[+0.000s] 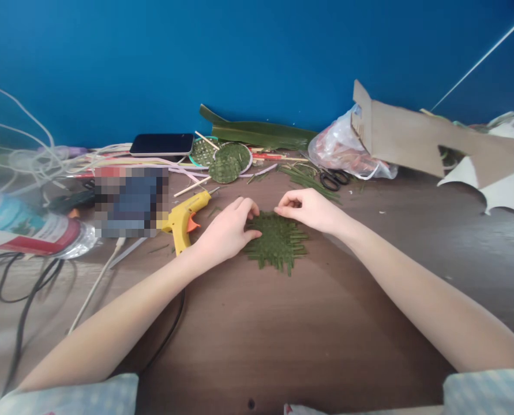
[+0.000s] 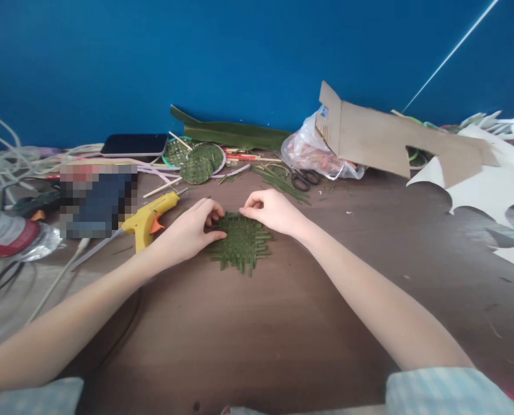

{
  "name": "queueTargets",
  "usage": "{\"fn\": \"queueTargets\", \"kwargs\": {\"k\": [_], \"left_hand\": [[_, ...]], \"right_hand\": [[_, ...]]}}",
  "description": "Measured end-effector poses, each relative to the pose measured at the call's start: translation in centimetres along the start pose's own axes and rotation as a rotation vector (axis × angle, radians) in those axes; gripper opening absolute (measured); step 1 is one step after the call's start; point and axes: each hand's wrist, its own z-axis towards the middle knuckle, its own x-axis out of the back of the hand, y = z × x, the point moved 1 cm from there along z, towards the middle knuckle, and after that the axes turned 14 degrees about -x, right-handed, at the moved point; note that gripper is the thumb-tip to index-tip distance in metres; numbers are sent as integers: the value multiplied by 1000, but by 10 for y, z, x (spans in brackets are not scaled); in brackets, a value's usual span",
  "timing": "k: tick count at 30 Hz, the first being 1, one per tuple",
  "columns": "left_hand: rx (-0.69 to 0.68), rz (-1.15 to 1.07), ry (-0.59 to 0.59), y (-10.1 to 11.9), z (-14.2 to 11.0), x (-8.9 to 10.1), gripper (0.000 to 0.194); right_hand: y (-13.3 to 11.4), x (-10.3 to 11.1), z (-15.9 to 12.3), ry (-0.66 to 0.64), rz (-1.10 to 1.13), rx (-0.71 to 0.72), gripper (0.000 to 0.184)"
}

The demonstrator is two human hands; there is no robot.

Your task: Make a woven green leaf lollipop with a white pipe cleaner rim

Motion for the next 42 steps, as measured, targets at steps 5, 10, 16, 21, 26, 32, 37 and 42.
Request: {"fn": "queueTargets", "kwargs": {"k": [5,10,16,21,26,32,37,42], "left_hand": [[-3,14,3,1,-1,1,26],[24,15,0,2,-1,1,24],[15,18,0,1,0,1,25],[-2,27,0,1,-1,0,25],[-46,48,7,0,-1,0,24],[-55,53,10,0,-2,-1,25],[-44,58,9,1,-1,0,26],[-41,58,8,0,-1,0,26]], "right_hand": [[1,2,0,4,-91,5,18],[4,7,1,29,-100,12,17],[5,8,3,41,22,10,21],[7,6,4,-30,51,-6,22],[7,5,4,-44,19,-17,22],[6,5,4,-57,-1,-41,20],[4,4,2,-47,-34,-52,19],[0,-1,-1,5,-109,-64,18]]}}
